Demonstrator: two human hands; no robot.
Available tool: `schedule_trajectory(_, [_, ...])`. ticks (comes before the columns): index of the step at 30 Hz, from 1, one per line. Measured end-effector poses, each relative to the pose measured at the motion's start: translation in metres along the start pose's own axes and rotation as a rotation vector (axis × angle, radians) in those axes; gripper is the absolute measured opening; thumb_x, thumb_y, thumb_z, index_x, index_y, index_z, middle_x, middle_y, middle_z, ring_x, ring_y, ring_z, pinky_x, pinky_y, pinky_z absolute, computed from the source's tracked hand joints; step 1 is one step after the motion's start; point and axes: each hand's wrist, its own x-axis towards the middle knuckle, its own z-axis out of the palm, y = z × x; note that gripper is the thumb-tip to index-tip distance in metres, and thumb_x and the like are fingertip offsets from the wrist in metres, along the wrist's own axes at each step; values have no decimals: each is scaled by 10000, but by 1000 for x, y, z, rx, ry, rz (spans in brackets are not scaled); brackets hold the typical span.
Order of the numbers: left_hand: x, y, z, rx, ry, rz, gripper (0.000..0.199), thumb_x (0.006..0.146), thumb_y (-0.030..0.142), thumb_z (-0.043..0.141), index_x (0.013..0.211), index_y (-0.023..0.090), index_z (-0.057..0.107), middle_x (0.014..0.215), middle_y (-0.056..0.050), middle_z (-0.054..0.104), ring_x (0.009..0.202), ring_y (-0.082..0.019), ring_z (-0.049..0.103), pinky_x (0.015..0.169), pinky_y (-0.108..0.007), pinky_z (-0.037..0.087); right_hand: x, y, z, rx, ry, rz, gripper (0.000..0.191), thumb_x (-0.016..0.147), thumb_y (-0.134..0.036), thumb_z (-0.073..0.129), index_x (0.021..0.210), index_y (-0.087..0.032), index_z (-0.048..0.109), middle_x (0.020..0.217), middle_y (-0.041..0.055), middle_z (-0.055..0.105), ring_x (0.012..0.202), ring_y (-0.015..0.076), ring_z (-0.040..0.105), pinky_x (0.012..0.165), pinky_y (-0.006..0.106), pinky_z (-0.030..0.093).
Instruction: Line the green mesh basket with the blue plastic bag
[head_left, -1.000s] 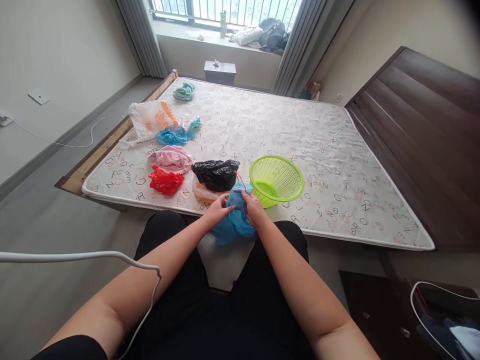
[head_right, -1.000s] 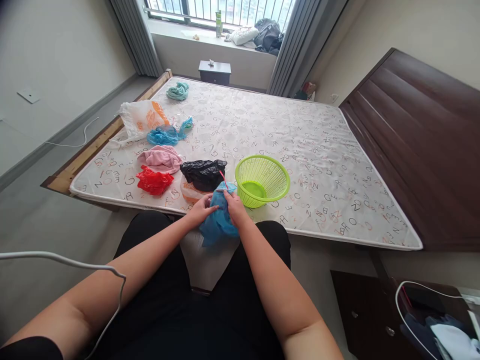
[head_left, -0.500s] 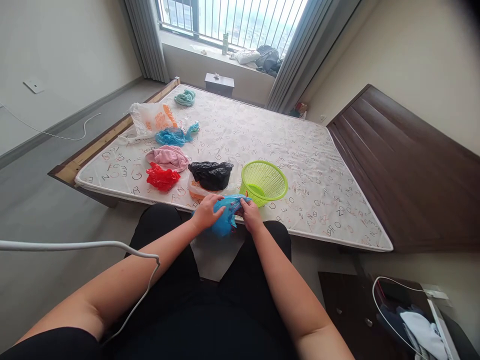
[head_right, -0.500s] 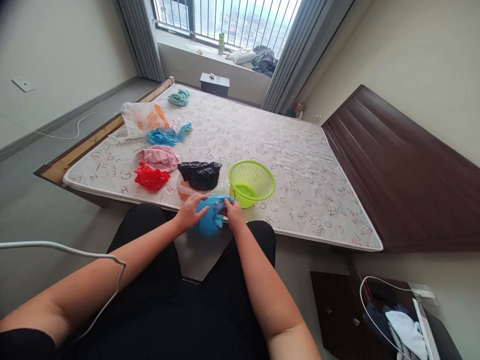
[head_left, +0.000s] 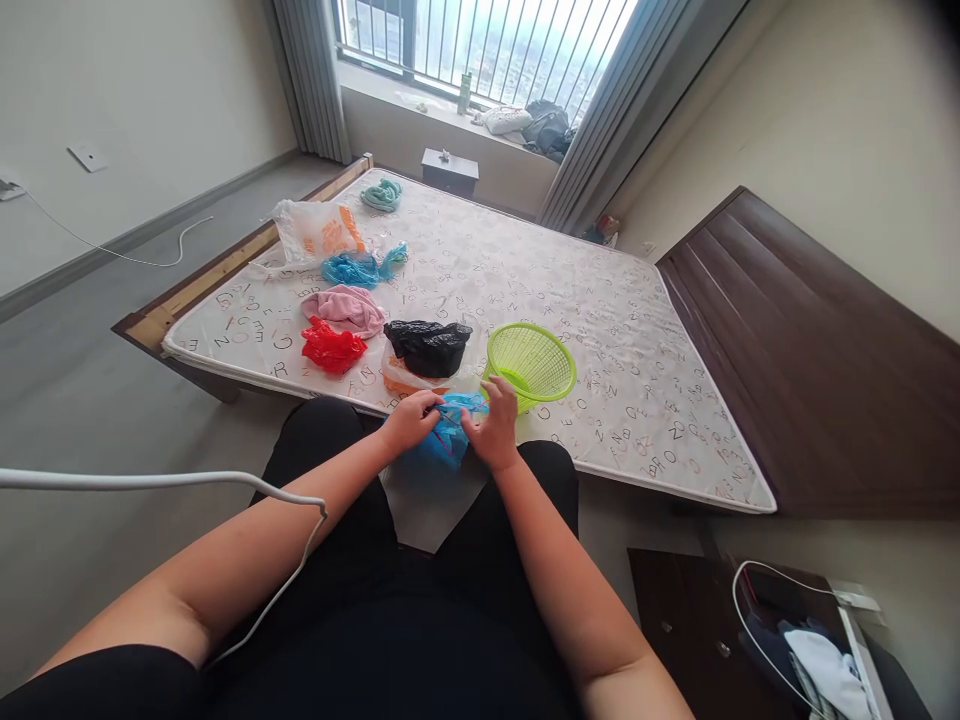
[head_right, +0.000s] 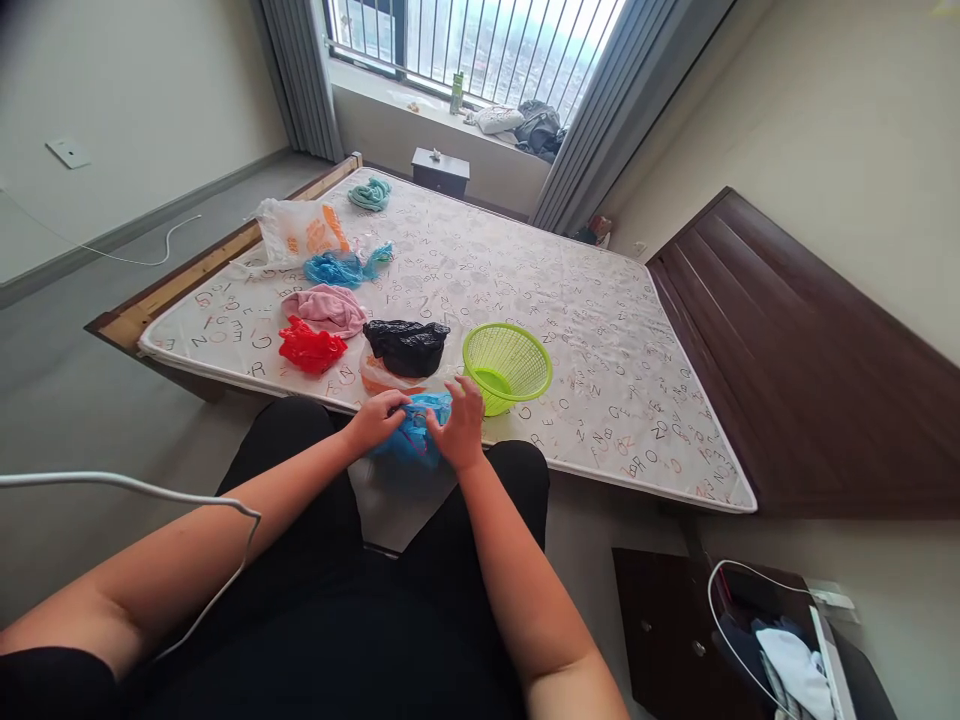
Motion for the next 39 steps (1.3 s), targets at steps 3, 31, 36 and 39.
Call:
schedule_trajectory(3, [-7,13,-1,-29,-59,-31,262,857,196,540,1033,179,734,946,-45,732,828,-188,658,835,-317,537,5,0,4,-95,-259,-54,501,826,-228,589,1327,-228,593,1382,125,611,1362,300,494,1195,521,298])
schedule_trajectory(31, [14,-12,-45,-645,352,-541,241,818,407,568,909,185,590,698,4,607,631,-153,599,612,-267,521,-17,11,-20,-113,-115,373,852,781,-364,725,1547,-252,370,1667,194,221,1559,425,131,1192,680,210])
schedule_trajectory(36, [9,10,-23,-726,143,-470,267,800,426,614,923,190,604,676,19,599,555,-126,545,550,-247,480,-4,-12,27,-193,-290,178,780,861,-247,668,1578,-282,362,1625,175,359,1549,382,208,1189,657,192])
schedule_trajectory(39, [0,11,-26,-733,25,-413,393,775,452,678,1052,175,647,702,15,621,538,-117,544,542,-242,477,10,6,32,-98,-395,312,514,865,-149,549,1369,-232,611,1237,158,690,1242,316,590,1107,499,377])
